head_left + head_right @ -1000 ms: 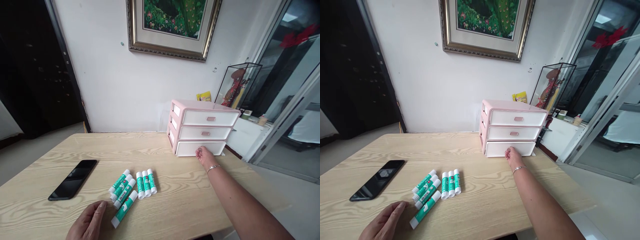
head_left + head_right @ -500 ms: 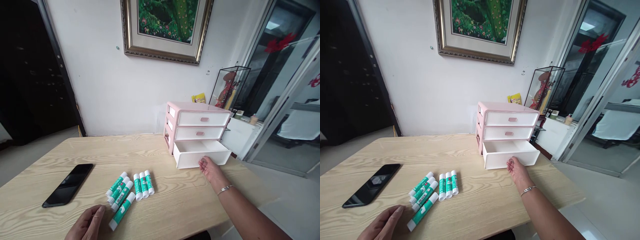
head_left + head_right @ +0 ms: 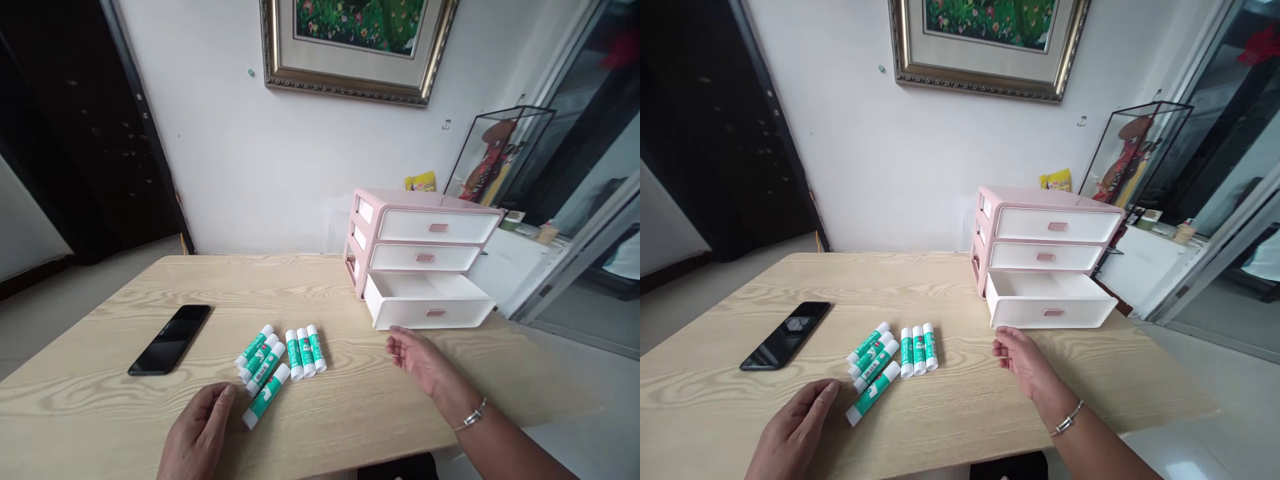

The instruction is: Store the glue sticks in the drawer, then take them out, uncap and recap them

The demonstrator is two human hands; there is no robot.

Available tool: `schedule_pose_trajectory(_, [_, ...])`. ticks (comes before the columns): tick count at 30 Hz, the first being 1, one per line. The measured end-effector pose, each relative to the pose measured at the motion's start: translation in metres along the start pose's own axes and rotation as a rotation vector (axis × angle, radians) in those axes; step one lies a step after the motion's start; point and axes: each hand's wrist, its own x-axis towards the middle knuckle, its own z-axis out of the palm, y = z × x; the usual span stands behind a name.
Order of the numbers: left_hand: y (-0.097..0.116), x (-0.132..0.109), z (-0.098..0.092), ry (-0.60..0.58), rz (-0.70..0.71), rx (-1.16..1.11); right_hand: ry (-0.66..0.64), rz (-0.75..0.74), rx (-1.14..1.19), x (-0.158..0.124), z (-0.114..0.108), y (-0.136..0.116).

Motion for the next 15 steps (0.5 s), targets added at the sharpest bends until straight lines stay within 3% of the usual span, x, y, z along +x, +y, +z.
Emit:
schedule_pose_trajectory(3, [0.010,-0.003,-0.001,-0.002,-0.008,0.002,-0.202,-0.116,-0.305,-0.027,0.036,0.007])
schedule_pose_trajectory(10, [0.011,-0.005,-0.002,-0.008,0.019,-0.007,-0.355,-0.571,-0.897,-0.061,0.110,0.014])
schedule_pose_trajectory(15, [0.013,-0.005,-0.003,-0.008,0.024,-0.015,-0.393,-0.709,-1.212,-0.061,0.142,0.030])
